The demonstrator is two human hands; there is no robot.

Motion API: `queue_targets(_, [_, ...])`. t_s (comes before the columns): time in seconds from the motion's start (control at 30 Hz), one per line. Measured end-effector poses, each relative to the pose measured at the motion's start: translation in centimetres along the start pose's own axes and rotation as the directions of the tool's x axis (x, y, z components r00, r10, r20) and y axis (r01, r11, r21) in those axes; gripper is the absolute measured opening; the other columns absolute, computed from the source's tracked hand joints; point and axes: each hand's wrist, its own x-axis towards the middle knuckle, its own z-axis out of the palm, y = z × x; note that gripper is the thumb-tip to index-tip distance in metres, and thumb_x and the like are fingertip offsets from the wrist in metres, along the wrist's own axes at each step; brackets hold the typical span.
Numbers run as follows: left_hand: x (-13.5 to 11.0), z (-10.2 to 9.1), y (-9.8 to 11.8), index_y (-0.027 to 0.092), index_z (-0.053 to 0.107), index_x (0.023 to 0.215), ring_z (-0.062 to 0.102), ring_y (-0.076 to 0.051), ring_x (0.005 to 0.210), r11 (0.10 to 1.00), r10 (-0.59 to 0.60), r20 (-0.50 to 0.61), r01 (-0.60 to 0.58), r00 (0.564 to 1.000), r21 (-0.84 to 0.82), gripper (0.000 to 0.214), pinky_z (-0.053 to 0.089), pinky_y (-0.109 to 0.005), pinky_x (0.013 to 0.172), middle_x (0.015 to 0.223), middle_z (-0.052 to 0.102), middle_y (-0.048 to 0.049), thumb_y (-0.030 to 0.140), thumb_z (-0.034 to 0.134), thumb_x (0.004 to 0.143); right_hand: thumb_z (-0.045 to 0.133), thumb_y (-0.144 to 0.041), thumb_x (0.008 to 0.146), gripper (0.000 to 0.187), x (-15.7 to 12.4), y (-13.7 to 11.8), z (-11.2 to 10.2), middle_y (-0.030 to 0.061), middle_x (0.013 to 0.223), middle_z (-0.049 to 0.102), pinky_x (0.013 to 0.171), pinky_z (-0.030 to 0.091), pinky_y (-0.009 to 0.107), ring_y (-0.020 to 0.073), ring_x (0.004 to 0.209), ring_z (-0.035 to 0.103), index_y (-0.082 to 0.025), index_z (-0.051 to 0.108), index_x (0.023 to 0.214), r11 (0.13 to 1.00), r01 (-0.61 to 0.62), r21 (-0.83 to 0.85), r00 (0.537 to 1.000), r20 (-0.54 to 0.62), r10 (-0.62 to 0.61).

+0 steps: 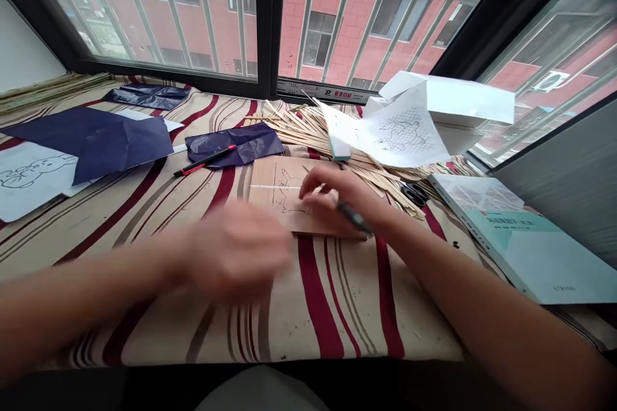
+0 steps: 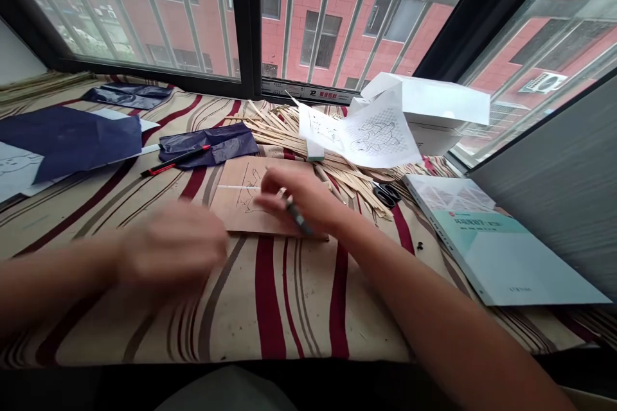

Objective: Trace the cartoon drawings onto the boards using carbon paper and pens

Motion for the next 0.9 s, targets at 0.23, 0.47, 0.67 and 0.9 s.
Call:
queue_targets(0.23, [-0.7, 4.3, 8.4, 0.024, 0.066, 0.075, 0.037, -0.019, 0.045, 0.860, 0.198, 0.351, -0.334, 0.915, 0.386, 0.018, 0.014, -0.040, 0.039, 0.060, 0.050, -0.0049, 0.040, 0.069, 0.083, 0.053, -0.060, 0.103, 0.042, 4.5, 3.6, -1.9, 0.0045, 0.087, 0.066, 0.065, 0.053, 0.030, 0.0169, 0.076, 0.061, -0.020, 0.065, 0.104, 0.801, -0.177, 0.571, 0.981, 0.041, 0.187])
queue_targets(0.47, [-0.9, 4.3, 8.8, 0.024, 0.058, 0.071, 0.024, -0.016, 0.043, 0.855, 0.357, 0.354, -0.456, 0.864, 0.249, 0.016, 0.002, -0.038, 0.040, 0.057, 0.037, 0.0007, 0.024, 0.063, 0.087, 0.058, -0.028, 0.096, 0.014, 8.7, 7.1, -0.5, 0.0125, 0.106, 0.075, 0.096, 0.051, 0.044, 0.0245, 0.099, 0.067, -0.019, 0.068, 0.095, 0.990, -0.124, 0.072, 0.984, -0.123, 0.132])
queue_targets(0.67, [-1.8, 5.7, 10.2, 0.027, 0.057, 0.083, 0.042, -0.018, 0.038, 0.714, 0.071, 0.274, -0.241, 0.959, 0.658, 0.008, 0.027, -0.033, 0.033, 0.059, 0.056, 0.0006, 0.026, 0.064, 0.087, 0.058, -0.027, 0.091, 0.018, 7.9, 8.0, 0.2, 0.0101, 0.105, 0.078, 0.095, 0.048, 0.040, 0.0270, 0.100, 0.067, -0.018, 0.072, 0.097, 0.997, -0.065, -0.046, 0.992, -0.113, 0.059])
queue_targets(0.9, [-1.8, 7.1, 10.2, 0.027, 0.049, 0.065, 0.035, -0.016, 0.033, 0.738, 0.172, 0.232, -0.281, 0.957, 0.613, 0.023, 0.021, -0.036, 0.030, 0.048, 0.046, 0.0026, 0.027, 0.070, 0.075, 0.056, -0.026, 0.092, 0.019, 8.4, 8.1, 0.2, 0.0100, 0.104, 0.078, 0.094, 0.049, 0.040, 0.0265, 0.098, 0.069, -0.018, 0.073, 0.095, 0.996, -0.061, -0.070, 0.991, -0.123, 0.052])
